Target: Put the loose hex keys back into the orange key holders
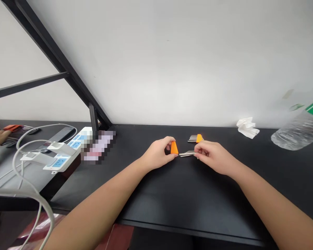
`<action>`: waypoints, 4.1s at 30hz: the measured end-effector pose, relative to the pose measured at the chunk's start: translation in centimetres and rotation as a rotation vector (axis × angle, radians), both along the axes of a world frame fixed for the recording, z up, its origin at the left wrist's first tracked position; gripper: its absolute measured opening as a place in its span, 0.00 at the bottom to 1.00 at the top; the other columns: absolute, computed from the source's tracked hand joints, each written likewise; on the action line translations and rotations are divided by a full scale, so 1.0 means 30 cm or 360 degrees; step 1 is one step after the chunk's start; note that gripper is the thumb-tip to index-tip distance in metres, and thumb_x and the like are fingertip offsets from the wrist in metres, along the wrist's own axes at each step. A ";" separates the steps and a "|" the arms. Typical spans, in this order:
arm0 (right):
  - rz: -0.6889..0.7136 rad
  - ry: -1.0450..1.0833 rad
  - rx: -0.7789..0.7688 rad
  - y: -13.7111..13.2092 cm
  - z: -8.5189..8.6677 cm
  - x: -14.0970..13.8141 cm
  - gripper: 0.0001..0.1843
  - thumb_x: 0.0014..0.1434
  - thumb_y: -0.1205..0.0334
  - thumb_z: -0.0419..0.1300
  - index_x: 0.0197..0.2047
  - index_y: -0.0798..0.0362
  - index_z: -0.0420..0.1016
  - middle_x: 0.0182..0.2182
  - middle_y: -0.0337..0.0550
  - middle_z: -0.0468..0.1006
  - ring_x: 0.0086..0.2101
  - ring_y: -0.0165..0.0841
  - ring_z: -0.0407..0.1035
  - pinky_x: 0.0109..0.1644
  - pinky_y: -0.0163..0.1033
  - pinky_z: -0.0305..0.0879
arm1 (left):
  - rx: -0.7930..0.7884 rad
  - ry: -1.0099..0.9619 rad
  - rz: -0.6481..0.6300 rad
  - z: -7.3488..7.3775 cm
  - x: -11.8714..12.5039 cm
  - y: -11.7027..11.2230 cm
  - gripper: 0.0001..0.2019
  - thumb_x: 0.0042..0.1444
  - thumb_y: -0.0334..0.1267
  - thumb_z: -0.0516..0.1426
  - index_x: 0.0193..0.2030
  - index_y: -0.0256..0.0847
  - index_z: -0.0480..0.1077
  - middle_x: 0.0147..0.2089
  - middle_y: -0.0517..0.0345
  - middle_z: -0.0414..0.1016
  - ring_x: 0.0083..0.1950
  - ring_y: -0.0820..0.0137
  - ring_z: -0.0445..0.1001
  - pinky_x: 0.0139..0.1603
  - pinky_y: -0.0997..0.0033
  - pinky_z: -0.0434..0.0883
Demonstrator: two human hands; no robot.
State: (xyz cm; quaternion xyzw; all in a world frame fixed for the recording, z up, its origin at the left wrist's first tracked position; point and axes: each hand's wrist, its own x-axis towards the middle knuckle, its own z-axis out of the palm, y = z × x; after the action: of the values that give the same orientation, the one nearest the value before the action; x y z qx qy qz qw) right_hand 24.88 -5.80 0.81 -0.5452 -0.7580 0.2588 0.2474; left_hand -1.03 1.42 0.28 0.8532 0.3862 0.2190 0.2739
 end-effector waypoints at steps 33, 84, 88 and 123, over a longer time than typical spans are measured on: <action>-0.0057 -0.0663 0.0031 -0.002 -0.052 -0.009 0.10 0.67 0.64 0.53 0.42 0.49 0.77 0.41 0.43 0.75 0.35 0.34 0.73 0.36 0.38 0.65 | 0.0284 0.0487 0.0007 0.021 0.010 -0.019 0.20 0.55 0.37 0.59 0.55 0.44 0.63 0.35 0.60 0.77 0.36 0.62 0.76 0.41 0.64 0.71; -0.0179 0.0704 -0.0627 -0.028 -0.006 -0.091 0.15 0.62 0.48 0.62 0.35 0.51 0.75 0.17 0.34 0.69 0.19 0.29 0.64 0.24 0.34 0.64 | 0.0828 0.0089 -0.0312 0.002 0.021 -0.047 0.18 0.59 0.39 0.61 0.55 0.41 0.67 0.39 0.54 0.78 0.41 0.63 0.77 0.55 0.56 0.71; -0.0174 0.0697 -0.0515 -0.028 -0.017 -0.131 0.13 0.62 0.49 0.62 0.34 0.50 0.72 0.18 0.33 0.70 0.19 0.29 0.65 0.24 0.34 0.62 | 0.0758 0.0052 -0.0280 -0.002 0.041 -0.070 0.18 0.58 0.41 0.62 0.54 0.42 0.68 0.37 0.55 0.77 0.40 0.63 0.77 0.53 0.57 0.73; 0.0016 -0.0151 -0.0042 -0.027 -0.001 -0.057 0.12 0.68 0.57 0.56 0.35 0.49 0.77 0.32 0.40 0.76 0.32 0.34 0.70 0.37 0.39 0.64 | -0.0213 -0.0028 -0.0334 0.015 0.025 -0.059 0.25 0.57 0.32 0.60 0.63 0.45 0.68 0.43 0.60 0.80 0.40 0.70 0.77 0.44 0.71 0.73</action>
State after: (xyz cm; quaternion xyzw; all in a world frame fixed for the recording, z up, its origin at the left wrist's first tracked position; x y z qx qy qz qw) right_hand 23.17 -6.62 0.77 -0.5563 -0.7682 0.2439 0.2025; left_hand -0.29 -0.34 0.73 0.8668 0.3060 0.1702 0.3550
